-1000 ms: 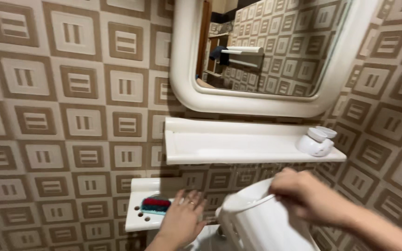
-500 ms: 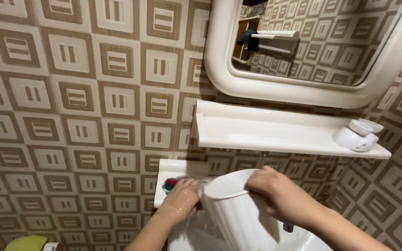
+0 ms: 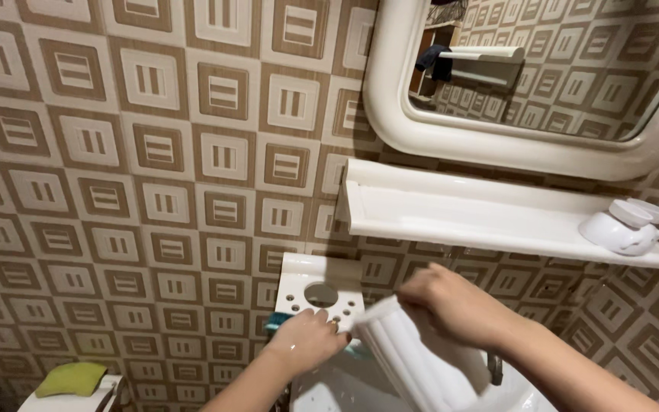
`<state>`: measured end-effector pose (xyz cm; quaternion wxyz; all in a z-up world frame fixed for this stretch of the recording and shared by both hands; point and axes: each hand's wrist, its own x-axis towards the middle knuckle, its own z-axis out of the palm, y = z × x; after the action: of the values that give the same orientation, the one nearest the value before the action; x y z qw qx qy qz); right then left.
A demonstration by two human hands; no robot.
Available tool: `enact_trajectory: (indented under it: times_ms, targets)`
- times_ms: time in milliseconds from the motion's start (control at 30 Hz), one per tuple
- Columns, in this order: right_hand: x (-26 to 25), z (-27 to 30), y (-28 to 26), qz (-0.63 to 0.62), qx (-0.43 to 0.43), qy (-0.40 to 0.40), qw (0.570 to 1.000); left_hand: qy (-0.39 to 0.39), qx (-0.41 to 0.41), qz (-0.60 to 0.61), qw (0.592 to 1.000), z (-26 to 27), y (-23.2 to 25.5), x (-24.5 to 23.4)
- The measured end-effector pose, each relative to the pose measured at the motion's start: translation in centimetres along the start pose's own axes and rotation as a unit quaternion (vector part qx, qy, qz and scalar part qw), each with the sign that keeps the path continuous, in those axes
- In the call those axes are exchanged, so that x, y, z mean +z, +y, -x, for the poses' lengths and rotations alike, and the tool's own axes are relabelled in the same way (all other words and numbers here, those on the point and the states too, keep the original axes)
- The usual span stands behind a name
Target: The person washes a white ceramic cup in a bathroom sink using a sponge and soap, then rinses it under running water. They place the cleaned cup on a shelf above the sink and repeat the process with a second cup.
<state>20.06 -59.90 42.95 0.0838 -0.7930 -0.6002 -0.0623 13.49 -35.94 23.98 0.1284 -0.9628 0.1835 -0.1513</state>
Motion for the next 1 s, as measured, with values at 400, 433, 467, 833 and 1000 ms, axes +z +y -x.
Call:
enact_trajectory:
  times_ms: [400, 433, 467, 833, 1000]
  targets:
    - [3.4, 2.5, -1.4, 0.012, -0.043, 0.209, 0.977, 0.009, -0.118, 0.165, 0.979, 7.6, 1.2, -0.9]
    - [3.6, 2.9, -1.9, 0.003, -0.049, 0.214, 0.976, 0.019, -0.137, 0.179, 0.974, 8.8, 1.5, -1.0]
    - [3.7, 3.2, -2.4, -0.007, -0.055, 0.216, 0.975, 0.03, -0.158, 0.194, 0.968, 9.9, 2.0, -1.1]
    - [7.7, 0.5, -13.3, -0.052, -0.262, 0.25, 0.931, 0.155, -0.414, 0.356, 0.823, 25.1, 5.8, -3.7]
    - [9.9, -0.8, -20.4, -0.057, -0.347, 0.274, 0.895, 0.219, -0.479, 0.273, 0.805, 33.2, 7.2, -7.3]
